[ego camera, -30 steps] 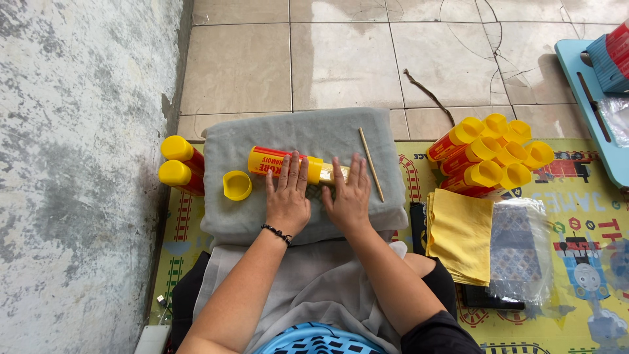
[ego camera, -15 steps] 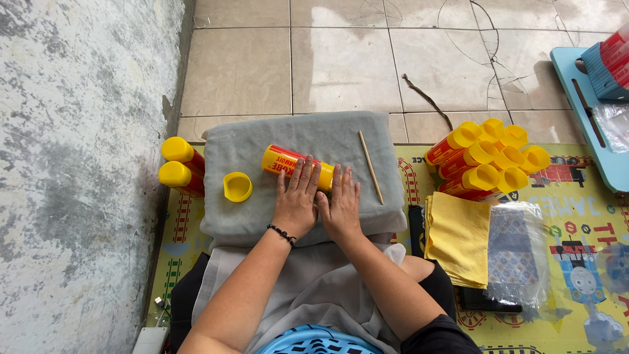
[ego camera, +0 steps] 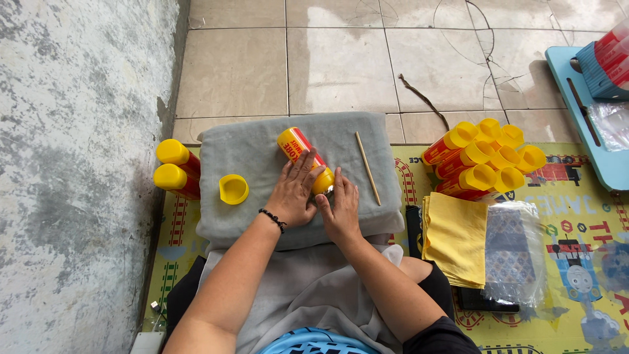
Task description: The person folds a yellow sheet of paper on a grey cushion using a wooden stick to press the creases. They then place the folded paper into a clear plastic sleeve and insert it into a yellow cylindrical container, securing it with a lid.
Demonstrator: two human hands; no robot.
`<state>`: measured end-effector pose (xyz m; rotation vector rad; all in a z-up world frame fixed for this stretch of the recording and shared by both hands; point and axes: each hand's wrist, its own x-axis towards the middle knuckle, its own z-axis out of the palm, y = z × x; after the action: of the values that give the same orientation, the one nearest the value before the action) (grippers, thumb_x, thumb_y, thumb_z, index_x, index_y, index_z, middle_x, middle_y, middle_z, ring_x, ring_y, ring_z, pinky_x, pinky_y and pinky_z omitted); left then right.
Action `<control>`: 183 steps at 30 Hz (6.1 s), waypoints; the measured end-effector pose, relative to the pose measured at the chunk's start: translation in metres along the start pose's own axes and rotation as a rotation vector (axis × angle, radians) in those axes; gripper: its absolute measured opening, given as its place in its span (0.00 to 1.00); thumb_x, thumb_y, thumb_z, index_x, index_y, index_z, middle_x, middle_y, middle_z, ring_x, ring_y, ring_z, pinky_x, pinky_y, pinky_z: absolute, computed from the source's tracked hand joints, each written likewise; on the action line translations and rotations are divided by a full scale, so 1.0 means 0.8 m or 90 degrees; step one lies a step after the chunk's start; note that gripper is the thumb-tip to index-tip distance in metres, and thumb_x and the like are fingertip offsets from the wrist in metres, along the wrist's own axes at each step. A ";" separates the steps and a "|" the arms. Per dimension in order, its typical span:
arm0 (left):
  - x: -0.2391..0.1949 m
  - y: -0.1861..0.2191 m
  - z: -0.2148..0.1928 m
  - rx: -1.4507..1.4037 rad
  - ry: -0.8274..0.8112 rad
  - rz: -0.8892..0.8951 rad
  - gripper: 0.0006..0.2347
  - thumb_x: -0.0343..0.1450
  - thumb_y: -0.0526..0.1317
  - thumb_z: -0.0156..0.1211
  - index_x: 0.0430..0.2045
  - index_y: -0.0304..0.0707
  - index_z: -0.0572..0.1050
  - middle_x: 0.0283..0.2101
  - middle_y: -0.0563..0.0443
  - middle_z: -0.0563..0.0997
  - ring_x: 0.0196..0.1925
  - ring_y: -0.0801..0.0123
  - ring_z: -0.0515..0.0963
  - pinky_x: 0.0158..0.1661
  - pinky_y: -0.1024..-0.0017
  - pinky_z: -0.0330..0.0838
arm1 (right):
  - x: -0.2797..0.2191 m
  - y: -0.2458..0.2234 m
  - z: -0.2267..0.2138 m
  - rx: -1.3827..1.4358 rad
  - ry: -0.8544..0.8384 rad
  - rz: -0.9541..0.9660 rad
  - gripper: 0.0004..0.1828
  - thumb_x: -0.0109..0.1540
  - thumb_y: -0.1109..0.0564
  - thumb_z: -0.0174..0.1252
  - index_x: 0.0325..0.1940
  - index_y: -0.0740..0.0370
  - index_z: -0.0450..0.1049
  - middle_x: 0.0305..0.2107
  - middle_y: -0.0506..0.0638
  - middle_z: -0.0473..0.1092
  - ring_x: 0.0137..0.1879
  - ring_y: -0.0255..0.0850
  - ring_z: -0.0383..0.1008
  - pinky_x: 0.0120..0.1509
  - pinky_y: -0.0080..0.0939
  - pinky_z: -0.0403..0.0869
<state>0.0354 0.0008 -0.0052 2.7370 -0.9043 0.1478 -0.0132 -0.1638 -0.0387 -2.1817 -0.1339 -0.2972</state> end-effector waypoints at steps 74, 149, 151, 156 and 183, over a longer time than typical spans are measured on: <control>-0.066 0.002 -0.056 -0.179 0.183 -0.226 0.50 0.68 0.74 0.40 0.75 0.33 0.36 0.78 0.32 0.41 0.79 0.44 0.43 0.71 0.45 0.40 | 0.016 -0.023 0.007 -0.342 -0.173 0.165 0.62 0.61 0.20 0.47 0.81 0.68 0.36 0.76 0.69 0.35 0.81 0.63 0.30 0.78 0.69 0.39; -0.114 -0.042 -0.014 -0.216 0.310 -0.070 0.27 0.77 0.31 0.46 0.74 0.46 0.54 0.74 0.44 0.58 0.69 0.49 0.65 0.59 0.61 0.71 | 0.002 -0.067 0.075 -0.461 -0.252 -0.204 0.39 0.68 0.32 0.41 0.75 0.59 0.59 0.72 0.59 0.54 0.76 0.52 0.50 0.72 0.57 0.54; -0.115 -0.045 -0.016 -0.222 0.305 -0.086 0.27 0.77 0.33 0.47 0.74 0.47 0.53 0.72 0.43 0.62 0.67 0.49 0.68 0.57 0.61 0.73 | 0.002 -0.062 0.076 -0.456 -0.256 -0.192 0.40 0.69 0.32 0.40 0.76 0.59 0.58 0.72 0.58 0.54 0.76 0.51 0.50 0.72 0.56 0.55; -0.118 -0.060 -0.012 0.044 0.266 -0.076 0.32 0.74 0.28 0.49 0.76 0.46 0.48 0.69 0.45 0.66 0.66 0.56 0.71 0.61 0.63 0.70 | -0.001 -0.055 0.082 -0.378 -0.227 -0.153 0.39 0.68 0.43 0.46 0.80 0.63 0.49 0.72 0.61 0.54 0.77 0.53 0.50 0.75 0.55 0.55; -0.144 -0.007 -0.064 -0.367 0.233 -0.205 0.33 0.74 0.29 0.39 0.76 0.41 0.36 0.79 0.39 0.42 0.77 0.48 0.47 0.68 0.39 0.29 | -0.014 -0.093 0.080 -0.141 0.026 -0.290 0.36 0.69 0.53 0.55 0.79 0.64 0.53 0.63 0.60 0.67 0.65 0.50 0.70 0.69 0.51 0.66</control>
<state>-0.0547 0.0847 0.0228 2.1756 -0.3292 0.2666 -0.0289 -0.0685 -0.0197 -2.3448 -0.6036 -0.6371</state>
